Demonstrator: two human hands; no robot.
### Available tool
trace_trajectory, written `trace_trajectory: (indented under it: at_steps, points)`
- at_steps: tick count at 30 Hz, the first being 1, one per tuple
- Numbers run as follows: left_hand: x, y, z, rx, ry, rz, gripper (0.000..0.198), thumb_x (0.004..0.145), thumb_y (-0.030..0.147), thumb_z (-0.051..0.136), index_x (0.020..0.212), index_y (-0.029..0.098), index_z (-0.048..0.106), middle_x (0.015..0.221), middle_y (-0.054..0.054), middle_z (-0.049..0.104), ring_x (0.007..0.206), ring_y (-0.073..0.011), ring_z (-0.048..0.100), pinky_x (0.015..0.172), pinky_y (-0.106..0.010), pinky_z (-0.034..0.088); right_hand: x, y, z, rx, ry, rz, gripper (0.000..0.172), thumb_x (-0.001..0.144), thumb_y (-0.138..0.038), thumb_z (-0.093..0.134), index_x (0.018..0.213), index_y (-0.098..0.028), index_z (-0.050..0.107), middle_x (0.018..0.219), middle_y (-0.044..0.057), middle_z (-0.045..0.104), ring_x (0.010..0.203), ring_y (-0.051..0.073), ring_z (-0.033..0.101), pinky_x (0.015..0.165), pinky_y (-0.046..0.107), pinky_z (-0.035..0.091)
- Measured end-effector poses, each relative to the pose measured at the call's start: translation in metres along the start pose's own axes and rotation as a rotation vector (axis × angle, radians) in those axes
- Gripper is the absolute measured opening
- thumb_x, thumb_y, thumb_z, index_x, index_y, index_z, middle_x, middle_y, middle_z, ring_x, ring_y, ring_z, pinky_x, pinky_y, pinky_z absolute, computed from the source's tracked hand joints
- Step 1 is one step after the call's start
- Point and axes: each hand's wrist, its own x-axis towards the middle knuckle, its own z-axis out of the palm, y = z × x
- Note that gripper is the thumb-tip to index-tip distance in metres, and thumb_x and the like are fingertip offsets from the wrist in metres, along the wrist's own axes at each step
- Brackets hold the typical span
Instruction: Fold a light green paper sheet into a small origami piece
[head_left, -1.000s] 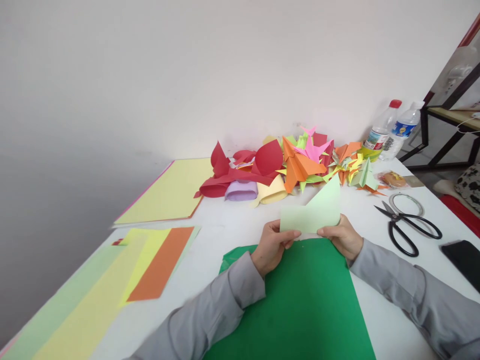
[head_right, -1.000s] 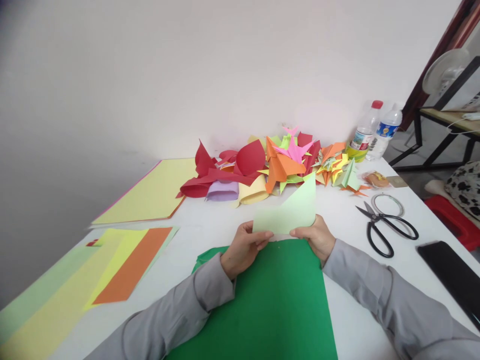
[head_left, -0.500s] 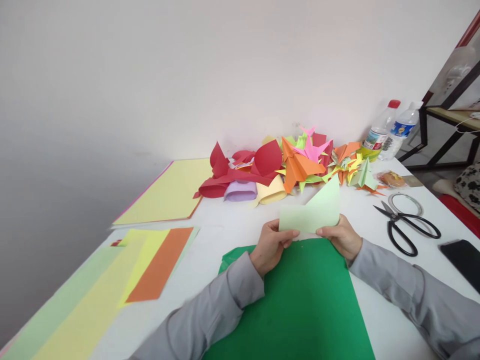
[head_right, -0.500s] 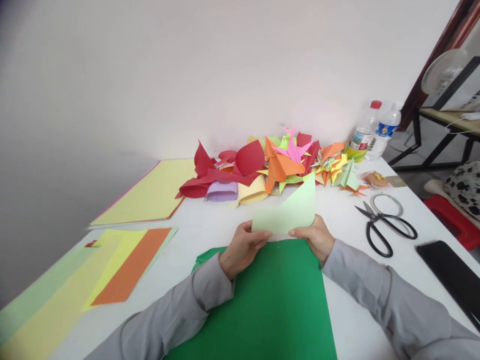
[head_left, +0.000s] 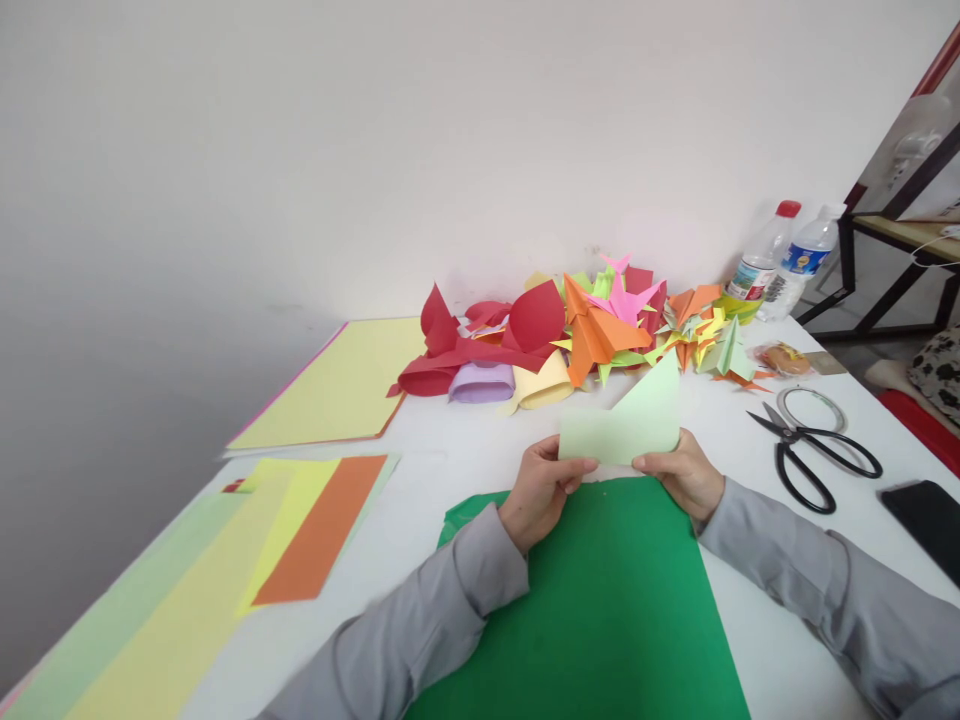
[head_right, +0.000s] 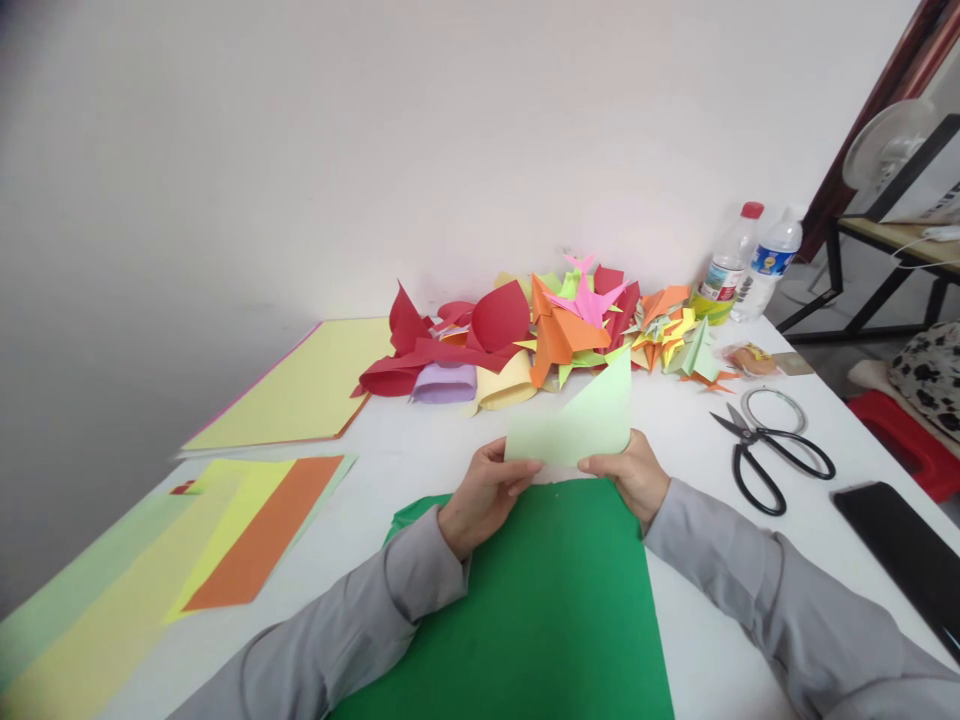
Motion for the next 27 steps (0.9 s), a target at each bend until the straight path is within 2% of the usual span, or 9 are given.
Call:
trace_trajectory:
  at_steps: [10, 18, 23, 27]
  points:
    - [0.0010, 0.0014, -0.0015, -0.033, -0.016, -0.024, 0.021, 0.045, 0.006, 0.078, 0.061, 0.011, 0.064, 0.046, 0.007, 0.043, 0.040, -0.0009, 0.028, 0.039, -0.019, 0.017, -0.0004, -0.0014, 0.0015, 0.002, 0.021, 0.005, 0.035, 0.047, -0.010, 0.079, 0.081, -0.014, 0.071, 0.074, 0.005, 0.074, 0.066, 0.021, 0.065, 0.068, 0.035, 0.050]
    - [0.0029, 0.0020, -0.0043, -0.085, -0.005, -0.040, 0.025, 0.044, 0.006, 0.079, 0.059, 0.012, 0.060, 0.051, 0.007, 0.043, 0.044, -0.0014, 0.031, 0.039, -0.017, 0.020, 0.0007, -0.0021, 0.0017, 0.002, 0.047, 0.014, 0.030, 0.045, -0.010, 0.079, 0.073, -0.016, 0.070, 0.064, 0.001, 0.070, 0.054, 0.017, 0.058, 0.062, 0.033, 0.047]
    - [0.0041, 0.0026, -0.0069, -0.146, 0.007, -0.063, 0.028, 0.042, 0.004, 0.078, 0.056, 0.013, 0.055, 0.055, 0.006, 0.047, 0.043, -0.0009, 0.032, 0.038, -0.016, 0.021, 0.0015, -0.0023, 0.0012, 0.011, 0.061, 0.023, 0.033, 0.044, -0.010, 0.079, 0.076, -0.016, 0.070, 0.067, 0.001, 0.071, 0.055, 0.016, 0.058, 0.061, 0.032, 0.046]
    - [0.0045, 0.0022, -0.0086, -0.154, 0.002, -0.065, 0.029, 0.043, 0.004, 0.078, 0.055, 0.013, 0.053, 0.055, 0.006, 0.046, 0.044, -0.0012, 0.033, 0.038, -0.016, 0.022, 0.0023, -0.0009, -0.0007, 0.007, 0.065, 0.024, 0.030, 0.045, -0.009, 0.078, 0.072, -0.016, 0.069, 0.062, -0.001, 0.068, 0.050, 0.013, 0.053, 0.057, 0.031, 0.045]
